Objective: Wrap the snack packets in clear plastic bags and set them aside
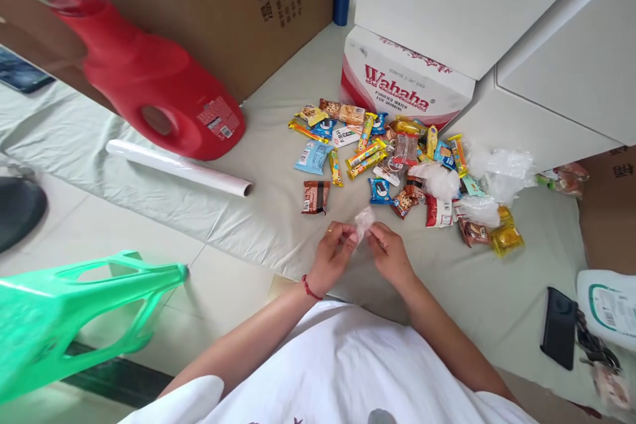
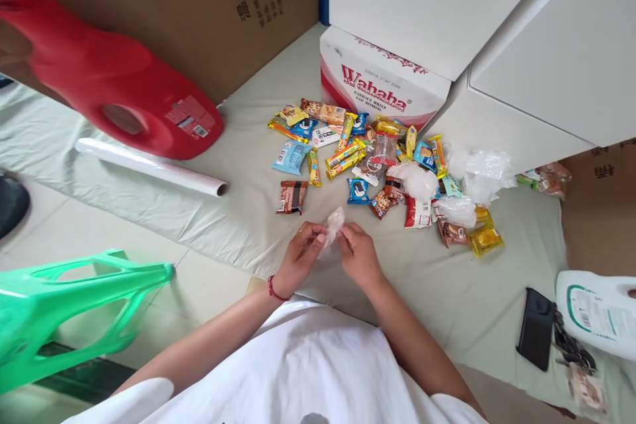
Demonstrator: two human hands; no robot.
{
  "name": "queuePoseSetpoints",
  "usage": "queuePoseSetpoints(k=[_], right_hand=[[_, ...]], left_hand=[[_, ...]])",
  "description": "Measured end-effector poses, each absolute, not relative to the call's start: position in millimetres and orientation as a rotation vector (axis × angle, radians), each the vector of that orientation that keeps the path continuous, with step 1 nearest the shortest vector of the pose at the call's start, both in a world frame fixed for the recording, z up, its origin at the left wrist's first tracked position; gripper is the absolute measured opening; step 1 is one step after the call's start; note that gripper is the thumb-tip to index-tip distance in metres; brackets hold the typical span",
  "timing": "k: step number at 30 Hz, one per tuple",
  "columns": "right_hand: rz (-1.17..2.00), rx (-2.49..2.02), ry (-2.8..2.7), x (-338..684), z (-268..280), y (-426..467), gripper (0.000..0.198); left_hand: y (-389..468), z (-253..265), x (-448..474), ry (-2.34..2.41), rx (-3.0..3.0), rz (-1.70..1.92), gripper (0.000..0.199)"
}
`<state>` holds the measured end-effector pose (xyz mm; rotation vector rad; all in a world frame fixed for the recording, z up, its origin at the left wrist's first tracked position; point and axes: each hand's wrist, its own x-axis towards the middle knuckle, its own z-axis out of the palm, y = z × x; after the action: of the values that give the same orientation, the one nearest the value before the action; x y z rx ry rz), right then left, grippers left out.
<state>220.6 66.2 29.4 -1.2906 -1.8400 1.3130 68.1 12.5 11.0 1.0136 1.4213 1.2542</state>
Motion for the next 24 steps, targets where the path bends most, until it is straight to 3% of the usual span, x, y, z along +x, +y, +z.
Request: queuePoseSetpoints(k=[5, 9, 17, 24], right_hand=[[1.358, -1.303, -1.825, 229.3, 29.0, 66.3, 0.026], [1.499, -1.376, -1.6, 246.6, 23.3, 69.9, 0.034], [1.2, -1.261, -2.079, 258.7, 40.7, 69.8, 0.026], [1.59, -1.347, -1.489, 291.2, 28.4, 77.6, 0.039]], left_hand=[[30.0, 7.4, 67.8, 1.247, 0.689, 1.237, 0.036], [31.6, 9.0, 67.7, 1.042, 0.532, 1.218, 0.043], [42.9, 16.4, 83.3, 1.205, 0.754, 1.242, 0.032], [48.9, 17.9, 68.7, 0.967, 0.291, 1.268, 0.039]])
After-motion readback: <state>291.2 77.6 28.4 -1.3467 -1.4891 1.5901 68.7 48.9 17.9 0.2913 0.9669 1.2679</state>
